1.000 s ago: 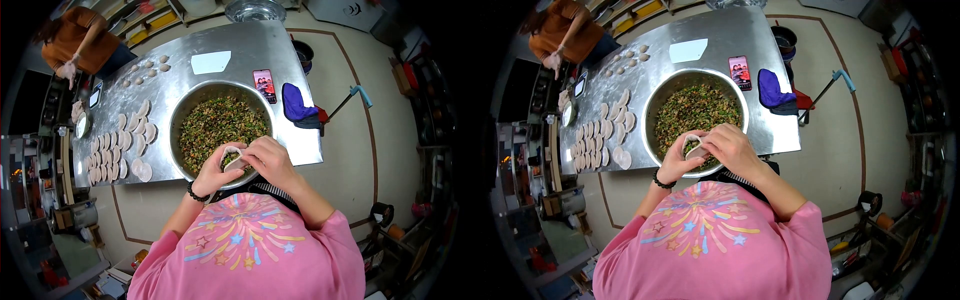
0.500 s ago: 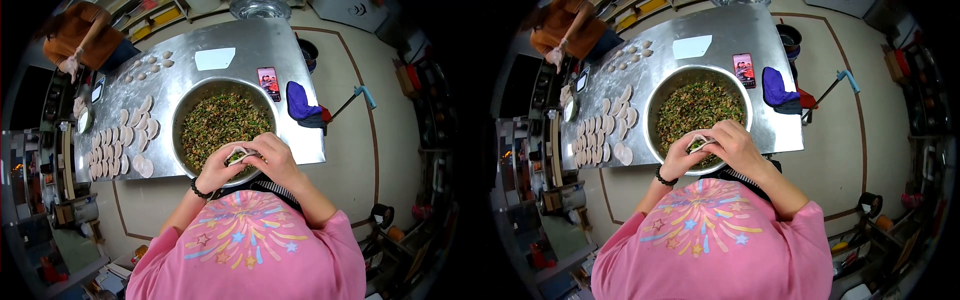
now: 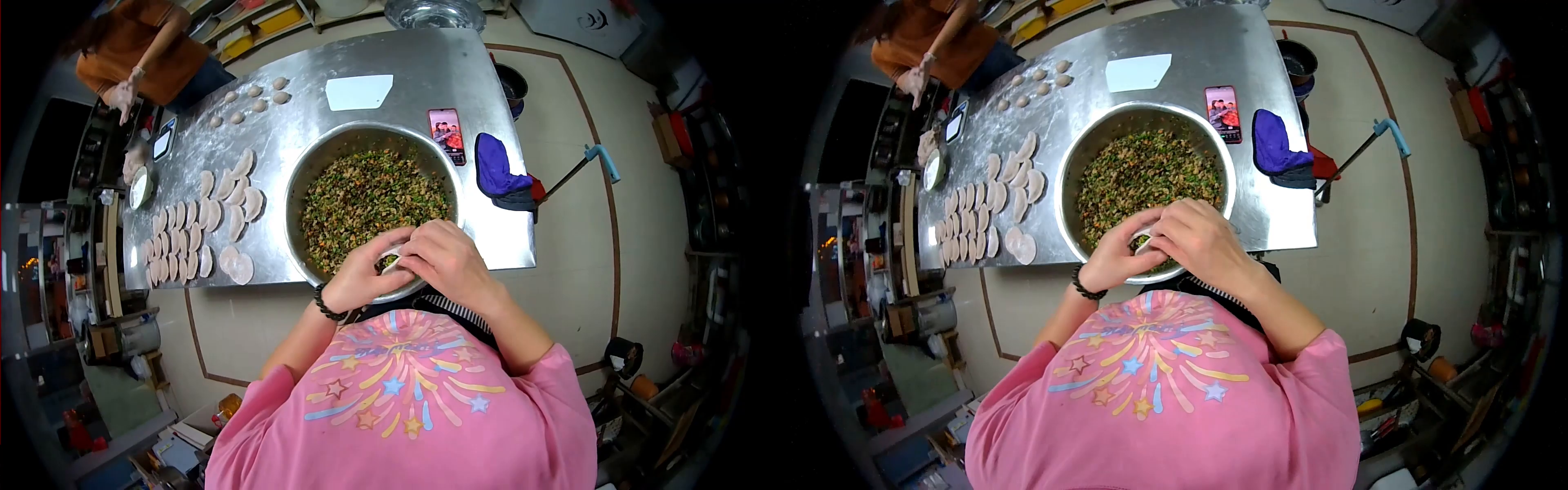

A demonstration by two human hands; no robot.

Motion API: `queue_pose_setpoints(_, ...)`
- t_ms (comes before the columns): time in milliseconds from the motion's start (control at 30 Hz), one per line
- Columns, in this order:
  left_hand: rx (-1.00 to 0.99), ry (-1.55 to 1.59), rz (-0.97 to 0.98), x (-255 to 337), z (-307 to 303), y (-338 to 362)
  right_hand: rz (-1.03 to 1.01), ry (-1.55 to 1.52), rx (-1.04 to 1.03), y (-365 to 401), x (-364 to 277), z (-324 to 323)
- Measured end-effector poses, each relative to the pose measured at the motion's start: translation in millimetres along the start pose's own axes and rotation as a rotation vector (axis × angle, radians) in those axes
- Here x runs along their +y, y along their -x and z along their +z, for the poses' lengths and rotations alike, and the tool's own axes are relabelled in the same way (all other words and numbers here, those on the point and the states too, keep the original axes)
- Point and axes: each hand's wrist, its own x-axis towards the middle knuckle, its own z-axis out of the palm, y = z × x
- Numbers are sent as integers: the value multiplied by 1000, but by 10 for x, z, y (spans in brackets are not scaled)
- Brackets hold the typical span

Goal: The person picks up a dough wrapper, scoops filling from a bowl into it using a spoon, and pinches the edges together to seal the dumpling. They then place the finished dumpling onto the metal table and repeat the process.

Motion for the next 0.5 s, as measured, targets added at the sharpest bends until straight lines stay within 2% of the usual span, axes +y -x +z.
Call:
queue_pose_setpoints(33, -6, 118, -12, 87, -30, 19, 59, -49, 35, -35, -71, -37)
queue_pose_setpoints(67, -93, 554, -60, 166, -106, 73, 116, -98, 69, -71, -140, -72)
queue_pose_setpoints(100, -157, 655, 50, 190, -204, 109, 110, -103, 66, -105, -219, -106)
queue_pose_setpoints(167, -104, 491, 120, 166, -131, 55, 201, -231, 247, -172, -344, -151)
queue_pose_setpoints(200, -64, 425, 52, 93, -96, 45, 137, -198, 285, -185, -310, -118)
queue_pose_setpoints(233, 21, 360, 10, 35, -54, 57, 128, -199, 288, -172, -264, -69)
queue_pose_setpoints(300, 86, 440, 15, -23, -5, 20, 169, -181, 297, -126, -203, 3)
queue_pose_setpoints(400, 103, 266, 49, 7, -43, 29, 196, -171, 302, -137, -231, -30)
queue_pose_setpoints(500, 106, 318, 24, -8, -34, 38, 169, -133, 256, -124, -195, -48)
